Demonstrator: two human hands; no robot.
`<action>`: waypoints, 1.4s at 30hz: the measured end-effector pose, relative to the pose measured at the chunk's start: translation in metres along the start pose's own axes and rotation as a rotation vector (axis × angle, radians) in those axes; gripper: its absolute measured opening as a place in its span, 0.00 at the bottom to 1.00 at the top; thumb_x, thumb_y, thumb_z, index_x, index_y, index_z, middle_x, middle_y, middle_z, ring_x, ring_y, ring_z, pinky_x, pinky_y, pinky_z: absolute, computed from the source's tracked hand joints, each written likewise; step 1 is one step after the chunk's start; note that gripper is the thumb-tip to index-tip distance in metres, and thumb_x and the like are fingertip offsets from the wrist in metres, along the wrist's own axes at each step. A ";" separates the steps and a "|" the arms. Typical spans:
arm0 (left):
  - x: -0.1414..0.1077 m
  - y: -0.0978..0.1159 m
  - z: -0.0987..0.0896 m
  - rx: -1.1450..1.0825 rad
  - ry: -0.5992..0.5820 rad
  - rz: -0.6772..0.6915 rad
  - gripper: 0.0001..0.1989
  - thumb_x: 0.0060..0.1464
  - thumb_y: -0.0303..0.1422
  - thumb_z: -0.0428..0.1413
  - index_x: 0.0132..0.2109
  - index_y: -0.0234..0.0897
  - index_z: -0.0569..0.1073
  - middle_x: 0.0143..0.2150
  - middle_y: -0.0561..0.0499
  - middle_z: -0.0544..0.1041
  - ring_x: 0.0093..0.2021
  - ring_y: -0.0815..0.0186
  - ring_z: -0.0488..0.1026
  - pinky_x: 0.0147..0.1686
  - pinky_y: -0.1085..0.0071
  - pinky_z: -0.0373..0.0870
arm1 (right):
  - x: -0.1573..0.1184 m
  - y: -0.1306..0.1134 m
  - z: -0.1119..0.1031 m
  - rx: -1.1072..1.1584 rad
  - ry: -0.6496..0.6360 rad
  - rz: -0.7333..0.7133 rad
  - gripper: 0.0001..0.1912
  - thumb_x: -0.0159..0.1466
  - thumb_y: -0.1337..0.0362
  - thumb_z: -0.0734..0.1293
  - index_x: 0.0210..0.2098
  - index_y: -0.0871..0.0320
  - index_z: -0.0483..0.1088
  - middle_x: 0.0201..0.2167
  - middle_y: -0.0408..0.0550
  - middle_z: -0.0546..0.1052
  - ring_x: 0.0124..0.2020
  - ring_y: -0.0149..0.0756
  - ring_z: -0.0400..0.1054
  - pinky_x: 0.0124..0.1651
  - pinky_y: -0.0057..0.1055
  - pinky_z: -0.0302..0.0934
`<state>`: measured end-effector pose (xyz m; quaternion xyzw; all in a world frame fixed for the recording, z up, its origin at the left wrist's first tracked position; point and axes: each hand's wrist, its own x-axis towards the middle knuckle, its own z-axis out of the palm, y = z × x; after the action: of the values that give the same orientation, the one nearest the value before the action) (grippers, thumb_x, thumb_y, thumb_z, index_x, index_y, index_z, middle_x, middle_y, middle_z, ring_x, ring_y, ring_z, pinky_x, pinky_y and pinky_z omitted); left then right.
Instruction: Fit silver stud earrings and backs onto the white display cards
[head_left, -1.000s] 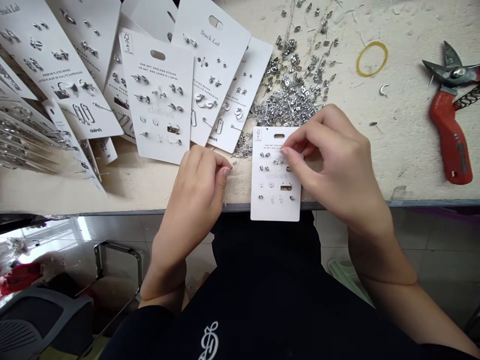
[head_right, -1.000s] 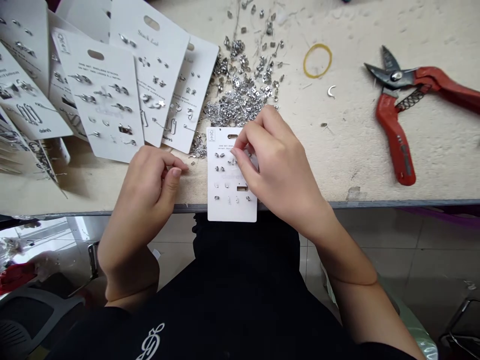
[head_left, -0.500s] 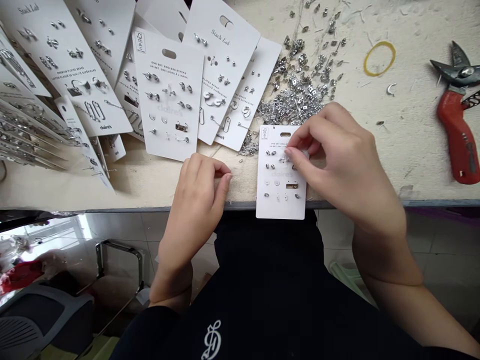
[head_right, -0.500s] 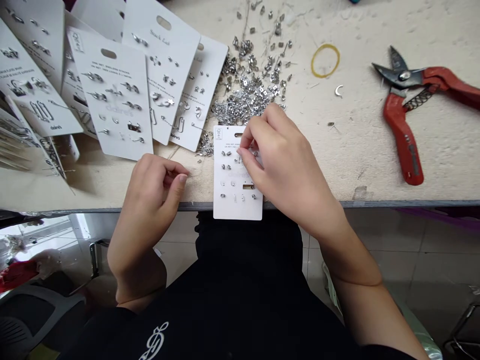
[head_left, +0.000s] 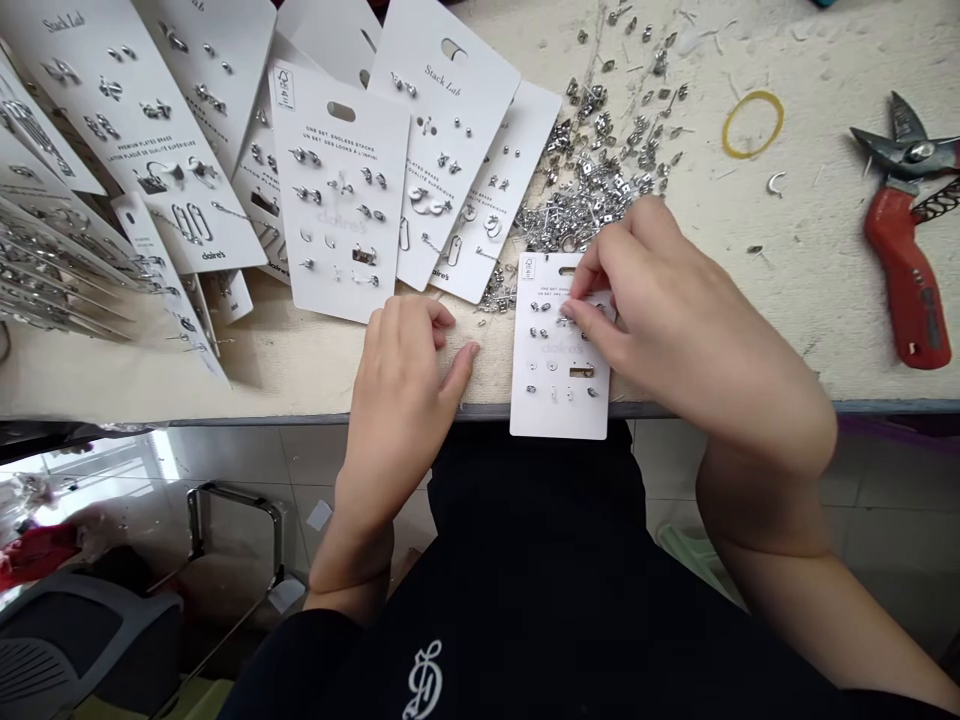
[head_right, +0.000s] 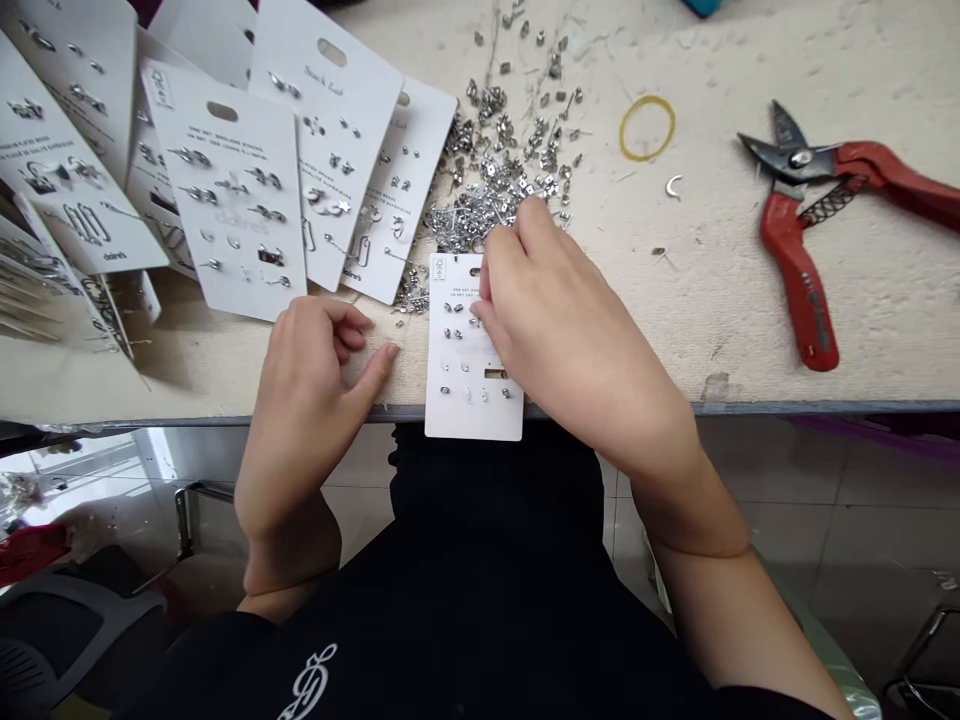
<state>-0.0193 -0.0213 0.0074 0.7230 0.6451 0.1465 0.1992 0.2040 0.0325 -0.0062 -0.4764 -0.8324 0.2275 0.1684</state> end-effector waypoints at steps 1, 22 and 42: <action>-0.002 0.003 0.001 0.000 0.025 0.016 0.08 0.62 0.30 0.55 0.43 0.42 0.62 0.38 0.51 0.66 0.38 0.62 0.66 0.40 0.63 0.65 | 0.000 0.001 0.000 -0.012 -0.002 -0.012 0.05 0.66 0.65 0.63 0.36 0.56 0.59 0.38 0.49 0.63 0.33 0.36 0.67 0.36 0.39 0.69; -0.015 0.031 0.002 -0.412 -0.075 0.017 0.11 0.65 0.24 0.52 0.52 0.38 0.71 0.39 0.53 0.71 0.39 0.73 0.70 0.39 0.79 0.70 | -0.009 -0.009 -0.028 0.331 0.157 0.268 0.16 0.64 0.64 0.68 0.52 0.52 0.68 0.50 0.52 0.67 0.50 0.43 0.66 0.51 0.41 0.68; 0.028 0.033 -0.011 -0.398 0.088 0.220 0.11 0.68 0.25 0.49 0.49 0.40 0.74 0.43 0.51 0.74 0.46 0.69 0.71 0.48 0.70 0.71 | -0.032 -0.010 -0.016 1.415 -0.101 0.610 0.22 0.51 0.76 0.77 0.40 0.51 0.70 0.31 0.36 0.73 0.30 0.24 0.66 0.30 0.16 0.64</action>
<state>0.0080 0.0049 0.0317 0.7282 0.5289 0.3232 0.2925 0.2200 0.0036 0.0106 -0.4528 -0.3272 0.7632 0.3246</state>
